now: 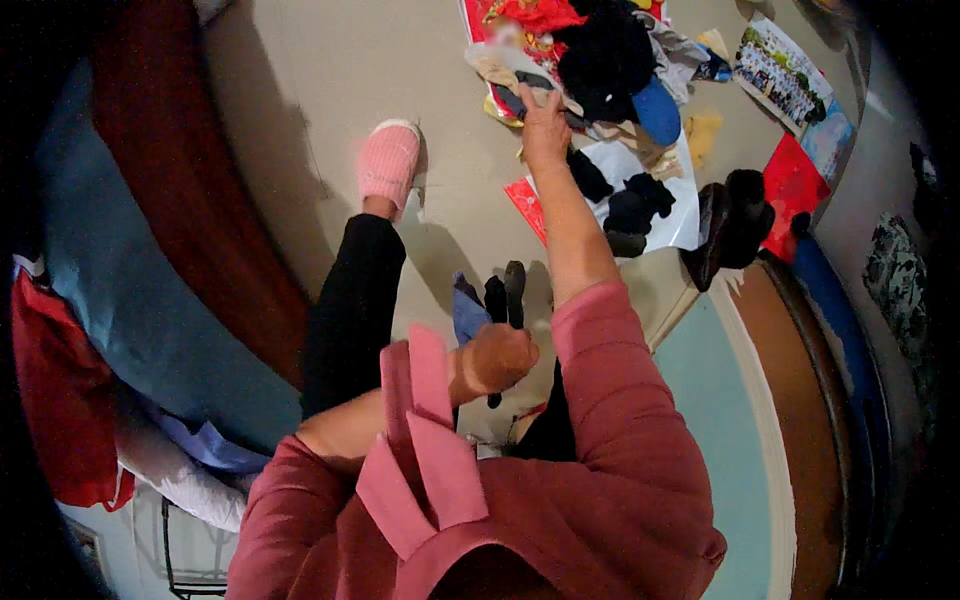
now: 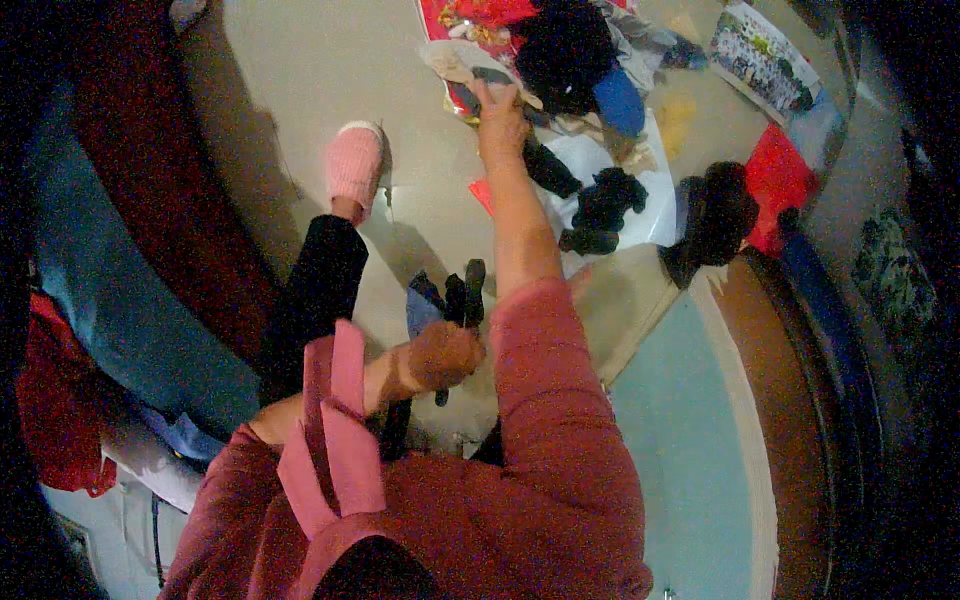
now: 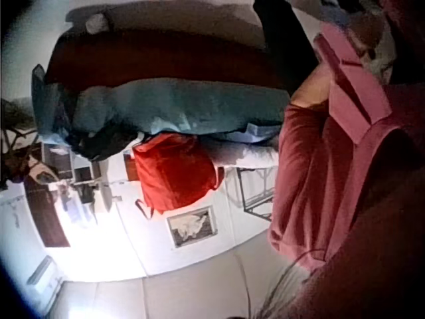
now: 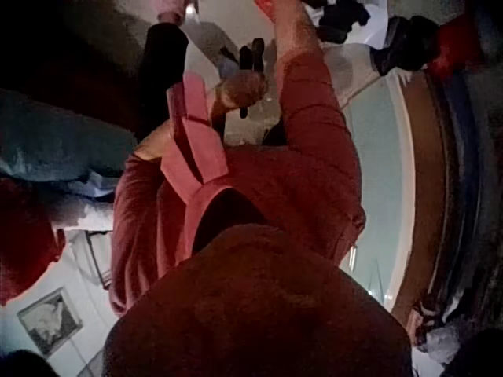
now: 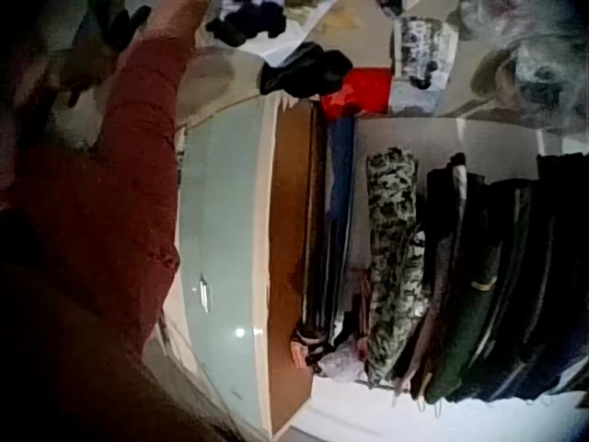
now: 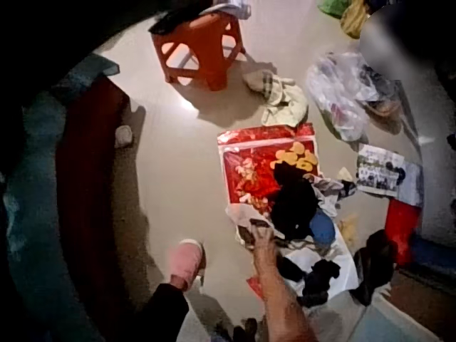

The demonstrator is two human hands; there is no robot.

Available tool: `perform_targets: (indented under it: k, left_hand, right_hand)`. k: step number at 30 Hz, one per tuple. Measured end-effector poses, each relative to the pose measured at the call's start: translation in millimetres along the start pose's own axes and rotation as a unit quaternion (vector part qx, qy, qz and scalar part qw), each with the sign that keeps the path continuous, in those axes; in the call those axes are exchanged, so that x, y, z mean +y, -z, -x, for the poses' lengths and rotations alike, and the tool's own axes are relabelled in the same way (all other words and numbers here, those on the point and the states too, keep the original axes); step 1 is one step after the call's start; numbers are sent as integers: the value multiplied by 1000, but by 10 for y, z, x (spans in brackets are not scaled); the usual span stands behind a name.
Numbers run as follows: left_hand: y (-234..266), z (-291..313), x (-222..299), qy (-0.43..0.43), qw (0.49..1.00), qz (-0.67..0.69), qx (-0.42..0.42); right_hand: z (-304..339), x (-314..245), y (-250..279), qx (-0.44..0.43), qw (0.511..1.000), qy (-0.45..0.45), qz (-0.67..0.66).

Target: The person sorts through a pile of laundry on the floor, identifying and pairing matching socks by hand before placing them into a separate group.

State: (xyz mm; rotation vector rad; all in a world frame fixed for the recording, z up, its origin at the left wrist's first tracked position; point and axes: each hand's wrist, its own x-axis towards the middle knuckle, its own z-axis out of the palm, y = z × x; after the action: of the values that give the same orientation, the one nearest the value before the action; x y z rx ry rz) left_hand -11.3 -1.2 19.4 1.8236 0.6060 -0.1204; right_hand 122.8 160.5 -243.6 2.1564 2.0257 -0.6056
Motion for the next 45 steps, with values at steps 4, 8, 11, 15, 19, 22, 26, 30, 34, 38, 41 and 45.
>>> perform_targets:
  k: [4, 8, 11, 15, 19, 22, 26, 30, 34, 38, 41, 45]
  left_hand:
    - [222, -5, 58, 8, 999, 53, 0]
    - [384, -219, 52, 27, 986, 67, -152]
    - [45, -295, -66, -25, 994, 57, -84]
    - [-258, -310, -178, -54, 993, 106, -7]
    - [184, -470, 78, 19, 988, 65, -136]
    - [219, -463, 50, -6, 990, 68, -126]
    - [273, -446, 59, 47, 982, 82, -163]
    - [158, -312, -60, 38, 988, 117, -98]
    - [400, -275, -106, 49, 983, 98, -146]
    - [570, -414, -127, 45, 978, 53, -194]
    - [441, -407, -140, 31, 984, 64, -160]
    - [383, -428, -147, -27, 991, 119, -45]
  right_hand:
    - [-136, 350, 161, 24, 977, 72, -202]
    - [157, 637, 997, -95, 851, -114, -503]
    - [399, 785, 1694, -72, 810, -176, -555]
    - [806, 1121, 2245, -62, 806, -238, -539]
    - [1349, 1778, 1985, -114, 849, -263, -444]
    - [1512, 2213, 1488, -191, 929, -195, -250]
    - [552, 1407, 1566, 9, 976, -109, -190]
    - [-768, 679, 1624, 71, 982, -120, -125]
    - [-1349, 474, 1223, -97, 981, -164, -28]
    - [-1350, 886, 961, -102, 980, -172, 2]
    - [-963, 1006, 1214, 24, 990, -72, -120]
    - [-89, 1447, 1887, -23, 969, -113, -220]
